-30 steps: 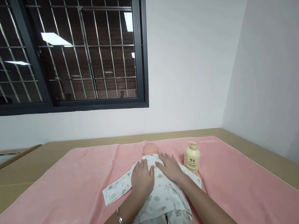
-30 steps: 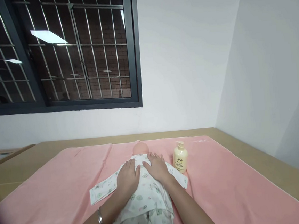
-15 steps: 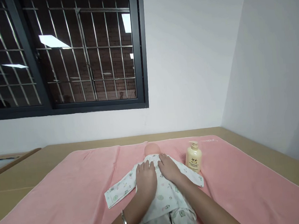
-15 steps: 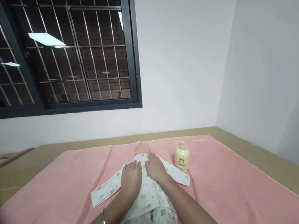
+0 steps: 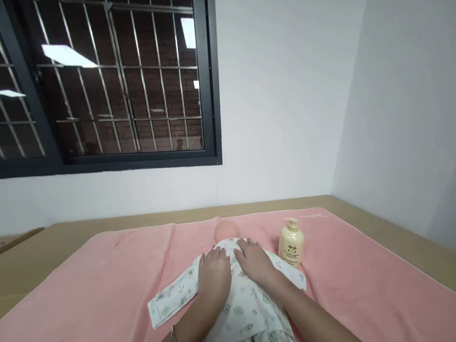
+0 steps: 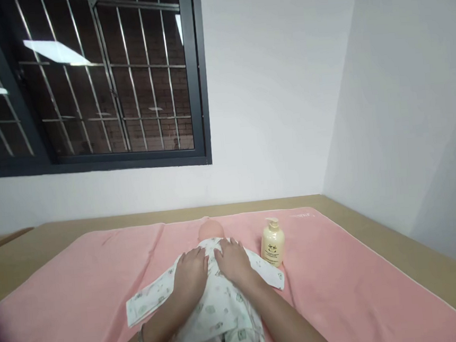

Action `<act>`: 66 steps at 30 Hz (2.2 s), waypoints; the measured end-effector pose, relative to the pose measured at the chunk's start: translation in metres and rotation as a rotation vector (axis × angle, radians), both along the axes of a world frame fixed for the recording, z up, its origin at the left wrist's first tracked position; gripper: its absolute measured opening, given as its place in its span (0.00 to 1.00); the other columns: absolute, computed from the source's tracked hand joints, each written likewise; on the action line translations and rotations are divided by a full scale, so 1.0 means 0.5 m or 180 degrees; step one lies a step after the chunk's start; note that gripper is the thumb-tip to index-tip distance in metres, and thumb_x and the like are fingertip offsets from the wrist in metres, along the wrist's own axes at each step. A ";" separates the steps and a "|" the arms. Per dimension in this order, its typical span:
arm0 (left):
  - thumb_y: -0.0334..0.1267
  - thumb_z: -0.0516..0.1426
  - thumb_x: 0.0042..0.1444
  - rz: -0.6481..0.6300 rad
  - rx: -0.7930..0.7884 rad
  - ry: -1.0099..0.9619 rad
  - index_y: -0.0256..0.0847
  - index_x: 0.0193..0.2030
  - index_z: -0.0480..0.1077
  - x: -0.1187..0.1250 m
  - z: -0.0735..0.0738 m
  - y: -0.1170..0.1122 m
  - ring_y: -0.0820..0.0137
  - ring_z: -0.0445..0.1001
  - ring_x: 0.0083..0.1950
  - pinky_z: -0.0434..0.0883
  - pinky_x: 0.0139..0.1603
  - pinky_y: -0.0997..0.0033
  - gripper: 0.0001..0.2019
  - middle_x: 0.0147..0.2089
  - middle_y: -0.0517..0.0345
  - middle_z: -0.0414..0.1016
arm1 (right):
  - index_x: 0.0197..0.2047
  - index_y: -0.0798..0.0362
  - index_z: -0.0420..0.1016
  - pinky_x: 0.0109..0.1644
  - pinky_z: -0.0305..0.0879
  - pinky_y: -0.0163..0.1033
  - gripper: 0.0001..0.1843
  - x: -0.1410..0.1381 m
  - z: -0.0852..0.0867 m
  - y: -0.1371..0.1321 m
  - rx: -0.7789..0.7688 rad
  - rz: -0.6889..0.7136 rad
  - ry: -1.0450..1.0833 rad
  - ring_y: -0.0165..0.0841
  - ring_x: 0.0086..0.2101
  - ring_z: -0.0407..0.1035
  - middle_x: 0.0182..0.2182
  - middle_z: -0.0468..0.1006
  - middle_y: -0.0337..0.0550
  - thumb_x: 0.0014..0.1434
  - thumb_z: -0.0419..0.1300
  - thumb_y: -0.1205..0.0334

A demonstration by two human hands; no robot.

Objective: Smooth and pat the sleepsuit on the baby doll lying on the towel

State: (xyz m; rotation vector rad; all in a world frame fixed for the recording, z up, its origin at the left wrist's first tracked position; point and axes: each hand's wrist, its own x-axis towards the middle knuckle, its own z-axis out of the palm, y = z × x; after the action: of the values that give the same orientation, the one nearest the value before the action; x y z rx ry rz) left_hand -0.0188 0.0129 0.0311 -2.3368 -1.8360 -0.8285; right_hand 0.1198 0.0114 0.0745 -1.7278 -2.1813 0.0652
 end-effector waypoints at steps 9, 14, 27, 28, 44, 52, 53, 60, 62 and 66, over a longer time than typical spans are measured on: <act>0.40 0.46 0.63 0.0256 -0.0637 -0.0810 0.37 0.60 0.66 -0.005 -0.006 0.047 0.58 0.59 0.69 0.55 0.68 0.54 0.21 0.66 0.46 0.64 | 0.58 0.63 0.71 0.62 0.54 0.46 0.24 -0.038 -0.008 -0.051 -0.0073 0.0109 -0.0445 0.46 0.57 0.65 0.54 0.73 0.61 0.66 0.44 0.63; 0.35 0.44 0.64 0.0149 -0.0080 -0.0647 0.38 0.58 0.68 0.007 -0.017 0.021 0.59 0.61 0.67 0.54 0.68 0.53 0.20 0.63 0.47 0.68 | 0.65 0.65 0.61 0.67 0.46 0.49 0.31 -0.011 -0.017 0.010 -0.0178 0.0124 -0.0060 0.46 0.64 0.53 0.64 0.62 0.60 0.69 0.41 0.52; 0.41 0.46 0.63 0.0261 -0.0204 -0.0821 0.35 0.61 0.64 0.001 -0.015 0.025 0.56 0.63 0.64 0.55 0.67 0.52 0.23 0.60 0.44 0.70 | 0.60 0.61 0.69 0.64 0.51 0.45 0.25 -0.036 -0.011 -0.032 0.0094 0.0117 -0.0316 0.44 0.60 0.60 0.58 0.70 0.58 0.66 0.44 0.62; 0.41 0.46 0.63 0.0264 -0.0202 -0.0827 0.36 0.61 0.64 0.002 -0.016 0.023 0.56 0.64 0.64 0.55 0.68 0.52 0.23 0.60 0.45 0.70 | 0.59 0.60 0.70 0.63 0.51 0.44 0.24 -0.032 -0.010 -0.027 0.0072 0.0101 -0.0208 0.44 0.60 0.61 0.58 0.71 0.56 0.66 0.44 0.62; 0.42 0.45 0.64 -0.0036 -0.0102 -0.1007 0.37 0.57 0.68 -0.023 -0.006 0.032 0.59 0.68 0.59 0.63 0.64 0.56 0.20 0.57 0.48 0.73 | 0.67 0.61 0.59 0.67 0.43 0.50 0.28 -0.034 0.000 -0.043 -0.0273 0.0529 -0.0341 0.47 0.65 0.50 0.65 0.59 0.57 0.67 0.41 0.61; 0.38 0.45 0.65 -0.0335 0.0520 -0.0859 0.40 0.50 0.72 -0.002 -0.021 -0.005 0.61 0.70 0.57 0.64 0.63 0.57 0.17 0.54 0.49 0.75 | 0.66 0.56 0.61 0.64 0.45 0.56 0.27 0.001 0.002 0.027 -0.0458 -0.0047 -0.0059 0.50 0.65 0.50 0.66 0.58 0.58 0.69 0.39 0.56; 0.39 0.46 0.65 -0.0250 0.0410 -0.0917 0.39 0.51 0.72 -0.006 -0.018 0.002 0.60 0.71 0.57 0.65 0.62 0.56 0.17 0.54 0.48 0.75 | 0.65 0.58 0.62 0.64 0.45 0.55 0.27 -0.003 0.001 0.021 -0.0388 -0.0017 -0.0103 0.49 0.64 0.51 0.65 0.59 0.59 0.69 0.40 0.57; 0.37 0.45 0.65 -0.0076 0.0136 -0.0838 0.35 0.54 0.70 -0.014 -0.014 0.038 0.58 0.71 0.57 0.65 0.61 0.54 0.18 0.55 0.44 0.75 | 0.56 0.57 0.72 0.62 0.49 0.43 0.22 -0.029 0.007 -0.019 -0.0112 0.0377 -0.0216 0.43 0.58 0.61 0.56 0.71 0.56 0.68 0.43 0.62; 0.34 0.45 0.64 -0.0208 0.0348 -0.0717 0.37 0.51 0.71 -0.005 -0.019 0.027 0.60 0.71 0.57 0.66 0.61 0.56 0.17 0.54 0.46 0.75 | 0.58 0.58 0.69 0.62 0.50 0.45 0.23 -0.017 0.003 0.006 -0.0245 0.0198 -0.0105 0.43 0.60 0.60 0.57 0.70 0.58 0.69 0.42 0.59; 0.36 0.46 0.64 -0.0255 0.0431 -0.0681 0.38 0.51 0.71 0.000 -0.024 0.014 0.59 0.71 0.55 0.67 0.59 0.55 0.16 0.53 0.47 0.75 | 0.65 0.63 0.61 0.64 0.46 0.50 0.27 -0.005 -0.016 0.038 -0.0332 -0.0064 -0.0054 0.46 0.64 0.53 0.63 0.62 0.64 0.70 0.42 0.56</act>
State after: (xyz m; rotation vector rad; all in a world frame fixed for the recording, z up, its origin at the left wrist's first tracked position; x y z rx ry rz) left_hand -0.0186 0.0198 0.0191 -2.3292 -1.7048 -1.2154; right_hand 0.1172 0.0302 0.0666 -1.8122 -2.2082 0.1626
